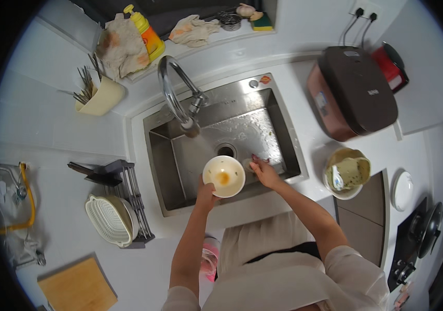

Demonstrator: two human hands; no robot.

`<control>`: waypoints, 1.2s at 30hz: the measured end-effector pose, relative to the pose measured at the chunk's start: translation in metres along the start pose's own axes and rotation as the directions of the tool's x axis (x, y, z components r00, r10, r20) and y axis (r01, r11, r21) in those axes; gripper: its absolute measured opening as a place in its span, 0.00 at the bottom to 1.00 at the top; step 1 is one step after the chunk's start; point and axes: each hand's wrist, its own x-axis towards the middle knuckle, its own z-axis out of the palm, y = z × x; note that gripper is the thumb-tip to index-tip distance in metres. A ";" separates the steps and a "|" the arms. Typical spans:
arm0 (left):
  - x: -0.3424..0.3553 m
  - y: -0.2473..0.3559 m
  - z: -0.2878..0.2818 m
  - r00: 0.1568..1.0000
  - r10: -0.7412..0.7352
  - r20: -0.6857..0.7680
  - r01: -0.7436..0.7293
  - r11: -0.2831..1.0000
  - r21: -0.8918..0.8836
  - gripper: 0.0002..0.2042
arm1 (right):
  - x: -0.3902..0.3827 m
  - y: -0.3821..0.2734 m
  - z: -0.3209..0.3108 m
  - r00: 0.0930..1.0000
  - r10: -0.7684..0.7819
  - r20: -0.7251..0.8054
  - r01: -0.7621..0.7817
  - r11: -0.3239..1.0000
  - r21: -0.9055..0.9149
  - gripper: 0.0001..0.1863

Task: The person washes several dishes in a kitchen sink using a cloth and running water. They scrub and rinse a white bowl, a small white plate, a larger white plate, and a yellowish bowl, then place the cleaned items on the countertop.

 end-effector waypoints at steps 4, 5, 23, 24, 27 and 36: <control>0.049 0.029 -0.043 0.993 -0.070 -0.094 0.074 0.996 0.040 0.32 | 0.071 0.048 0.045 0.962 0.205 0.181 0.010 0.633 -0.774 0.24; 0.062 0.030 -0.051 0.993 -0.080 -0.087 0.085 0.995 0.056 0.32 | 0.075 0.057 0.059 0.959 0.257 0.116 -0.072 0.621 -0.780 0.23; 0.173 -0.004 -0.048 0.903 -0.396 0.164 0.420 0.895 -0.149 0.23 | 0.025 -0.002 -0.006 0.925 0.371 -0.083 -0.219 0.699 0.681 0.23; 0.169 0.000 -0.048 0.901 -0.417 0.117 0.429 0.897 -0.102 0.23 | 0.020 -0.008 -0.007 0.921 0.388 -0.036 -0.219 0.591 0.776 0.24; 0.159 0.013 -0.045 0.975 -0.212 -0.070 0.224 0.938 0.264 0.23 | 0.022 -0.014 0.001 0.937 0.347 -0.029 -0.132 0.431 0.893 0.29; 0.121 0.029 -0.024 0.741 0.664 0.103 -0.194 0.064 0.979 0.28 | 0.031 -0.027 0.035 0.924 0.382 -0.020 -0.150 0.409 0.900 0.17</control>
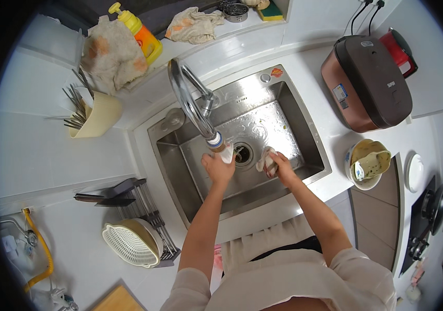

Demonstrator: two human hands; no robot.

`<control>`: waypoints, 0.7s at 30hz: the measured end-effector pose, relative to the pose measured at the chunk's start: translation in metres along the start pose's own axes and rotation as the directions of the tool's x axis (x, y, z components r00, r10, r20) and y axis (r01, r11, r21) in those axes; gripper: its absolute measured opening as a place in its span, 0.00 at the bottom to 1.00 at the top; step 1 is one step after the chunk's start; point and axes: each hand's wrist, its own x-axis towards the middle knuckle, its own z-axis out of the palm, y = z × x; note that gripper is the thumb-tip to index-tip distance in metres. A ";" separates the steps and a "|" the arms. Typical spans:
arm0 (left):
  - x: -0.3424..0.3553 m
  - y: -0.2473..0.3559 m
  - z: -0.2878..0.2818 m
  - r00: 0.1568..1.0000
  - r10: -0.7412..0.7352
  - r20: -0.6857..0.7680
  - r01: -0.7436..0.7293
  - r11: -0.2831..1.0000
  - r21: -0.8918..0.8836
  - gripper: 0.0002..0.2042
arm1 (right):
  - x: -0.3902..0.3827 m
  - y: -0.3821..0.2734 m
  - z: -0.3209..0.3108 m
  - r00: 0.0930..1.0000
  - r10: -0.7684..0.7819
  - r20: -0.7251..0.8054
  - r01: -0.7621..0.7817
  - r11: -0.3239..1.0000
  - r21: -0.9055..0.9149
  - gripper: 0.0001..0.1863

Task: The person washes several dishes in a kitchen sink using a cloth and running water. They scrub and rinse a white bowl, a small white plate, a larger white plate, and a yellowish bowl, then place the cleaned items on the countertop.

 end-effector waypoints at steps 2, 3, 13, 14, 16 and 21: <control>-0.005 -0.011 -0.005 0.990 0.126 -0.064 -0.119 0.987 0.105 0.31 | 0.007 0.012 0.001 0.999 -0.050 -0.010 0.048 0.983 -0.175 0.15; -0.006 -0.010 -0.013 0.990 0.121 -0.070 -0.112 0.986 0.124 0.31 | 0.007 0.016 0.008 0.998 -0.060 -0.014 0.057 0.983 -0.174 0.14; -0.035 -0.014 -0.004 0.944 -0.279 0.175 0.314 0.605 -0.731 0.27 | 0.036 0.049 0.149 0.947 -0.171 -0.272 0.193 0.980 0.055 0.11; -0.037 -0.008 -0.003 0.938 -0.285 0.196 0.316 0.474 -0.822 0.28 | 0.040 0.053 0.154 0.940 -0.214 -0.267 0.233 0.972 0.041 0.11; -0.036 0.003 -0.010 0.910 -0.272 0.313 0.384 0.272 -0.882 0.27 | 0.041 0.070 0.150 0.937 -0.332 -0.109 0.304 0.928 -0.214 0.13; -0.017 -0.051 -0.002 0.898 -0.068 0.435 0.440 0.199 -0.876 0.24 | 0.017 0.053 0.116 0.813 -0.111 0.572 0.472 0.701 -0.534 0.17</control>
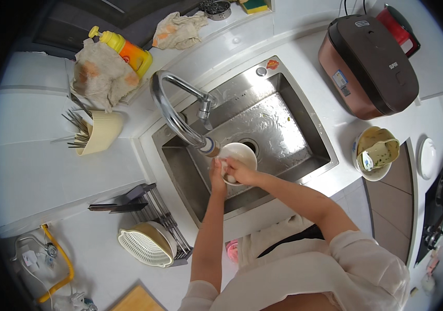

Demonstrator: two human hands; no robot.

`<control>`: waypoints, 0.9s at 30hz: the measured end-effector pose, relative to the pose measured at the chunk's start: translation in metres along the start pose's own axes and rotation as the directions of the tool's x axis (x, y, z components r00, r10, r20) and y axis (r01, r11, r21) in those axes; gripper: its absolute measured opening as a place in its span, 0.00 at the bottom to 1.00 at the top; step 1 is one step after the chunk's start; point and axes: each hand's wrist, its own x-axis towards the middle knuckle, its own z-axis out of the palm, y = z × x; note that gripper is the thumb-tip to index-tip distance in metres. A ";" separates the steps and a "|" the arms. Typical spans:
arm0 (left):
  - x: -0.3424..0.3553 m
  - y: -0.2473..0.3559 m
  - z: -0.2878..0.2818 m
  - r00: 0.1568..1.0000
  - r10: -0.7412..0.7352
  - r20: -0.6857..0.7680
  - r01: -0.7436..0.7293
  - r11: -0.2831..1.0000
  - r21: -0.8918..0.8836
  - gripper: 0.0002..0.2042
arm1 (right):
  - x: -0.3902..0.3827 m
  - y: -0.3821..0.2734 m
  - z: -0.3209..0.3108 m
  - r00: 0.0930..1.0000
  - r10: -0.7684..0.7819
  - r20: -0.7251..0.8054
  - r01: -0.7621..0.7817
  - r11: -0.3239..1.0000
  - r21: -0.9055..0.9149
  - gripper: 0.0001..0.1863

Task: The person washes several dishes in a kitchen sink using a cloth and running water. They scrub and rinse a white bowl, a small white plate, a larger white plate, and a yellowish bowl, then place the cleaned items on the countertop.

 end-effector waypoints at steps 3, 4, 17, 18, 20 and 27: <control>0.006 0.025 -0.002 0.995 -0.074 0.063 0.069 0.994 0.088 0.23 | -0.007 -0.022 -0.031 0.922 -0.061 0.382 0.255 0.839 -0.481 0.14; 0.013 0.026 -0.008 0.992 -0.116 0.043 0.107 0.981 0.161 0.21 | -0.005 -0.019 -0.042 0.862 -0.132 0.489 0.426 0.712 -0.559 0.13; 0.024 0.034 -0.001 0.790 -0.588 0.176 0.610 0.783 -0.122 0.19 | 0.054 -0.032 -0.088 0.054 -0.513 0.857 0.960 -0.210 -0.186 0.13; 0.020 0.038 0.003 0.807 -0.574 0.142 0.590 0.795 -0.140 0.19 | 0.049 -0.026 -0.090 0.134 -0.547 0.826 0.949 -0.168 -0.265 0.13; 0.019 0.039 0.008 0.858 -0.511 0.055 0.514 0.856 -0.062 0.19 | 0.035 -0.014 -0.088 0.378 -0.584 0.719 0.865 -0.053 -0.498 0.12; 0.019 0.030 0.040 0.961 0.045 -0.274 0.047 0.946 0.320 0.16 | 0.009 -0.012 -0.025 0.973 0.218 -0.071 -0.229 0.920 -0.319 0.11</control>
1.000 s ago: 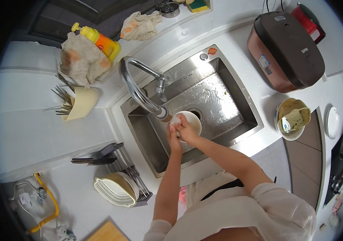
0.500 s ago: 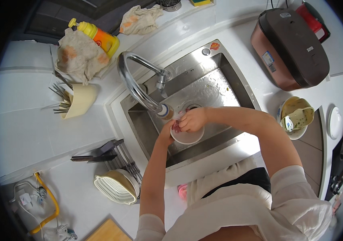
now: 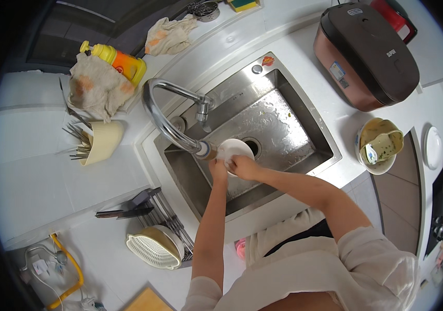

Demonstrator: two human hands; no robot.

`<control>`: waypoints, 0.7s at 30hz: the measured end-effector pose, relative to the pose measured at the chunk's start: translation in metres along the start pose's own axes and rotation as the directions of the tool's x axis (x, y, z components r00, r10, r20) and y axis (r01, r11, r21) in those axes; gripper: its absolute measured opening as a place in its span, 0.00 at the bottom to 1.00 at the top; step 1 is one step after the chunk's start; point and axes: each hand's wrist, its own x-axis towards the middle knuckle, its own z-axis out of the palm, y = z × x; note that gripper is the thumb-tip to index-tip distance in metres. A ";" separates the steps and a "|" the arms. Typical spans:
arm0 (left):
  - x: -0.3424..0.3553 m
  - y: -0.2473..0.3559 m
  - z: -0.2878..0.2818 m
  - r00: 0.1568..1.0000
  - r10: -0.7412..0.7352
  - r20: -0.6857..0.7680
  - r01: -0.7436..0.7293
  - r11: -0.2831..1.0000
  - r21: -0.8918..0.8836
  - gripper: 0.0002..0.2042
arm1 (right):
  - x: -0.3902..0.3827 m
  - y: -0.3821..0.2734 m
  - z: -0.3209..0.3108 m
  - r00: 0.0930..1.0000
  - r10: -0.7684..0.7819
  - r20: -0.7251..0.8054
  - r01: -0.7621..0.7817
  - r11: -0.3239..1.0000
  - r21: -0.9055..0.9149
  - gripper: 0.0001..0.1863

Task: The person washes several dishes in a kitchen sink using a cloth and running water. They scrub and rinse a white bowl, a small white plate, a larger white plate, and a yellowish bowl, then place the cleaned items on the countertop.

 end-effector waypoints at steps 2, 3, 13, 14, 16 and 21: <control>-0.004 -0.006 0.005 0.989 0.131 -0.062 -0.133 0.991 -0.032 0.14 | 0.006 -0.011 0.005 0.951 0.283 0.124 -0.284 0.642 0.712 0.14; -0.002 -0.010 0.004 0.980 0.190 -0.054 -0.191 0.981 -0.018 0.13 | 0.012 -0.011 0.011 0.927 0.372 0.047 -0.220 0.436 0.873 0.14; -0.031 -0.029 0.017 0.986 0.052 -0.160 -0.076 0.986 -0.147 0.21 | 0.018 -0.002 0.028 0.914 0.213 -0.345 0.184 0.539 0.822 0.14; -0.028 -0.028 0.013 0.997 -0.002 -0.081 -0.013 0.984 -0.180 0.21 | 0.011 -0.004 0.024 0.953 0.113 -0.282 0.167 0.581 0.796 0.16; -0.018 -0.020 0.003 0.989 -0.106 0.105 0.127 0.967 -0.221 0.20 | 0.008 0.009 0.017 0.995 -0.037 -0.090 0.089 0.712 0.696 0.20; 0.002 -0.022 -0.024 0.967 -0.137 0.217 0.181 0.964 -0.196 0.23 | -0.027 -0.020 -0.037 0.903 -0.196 0.383 0.308 0.917 -0.255 0.17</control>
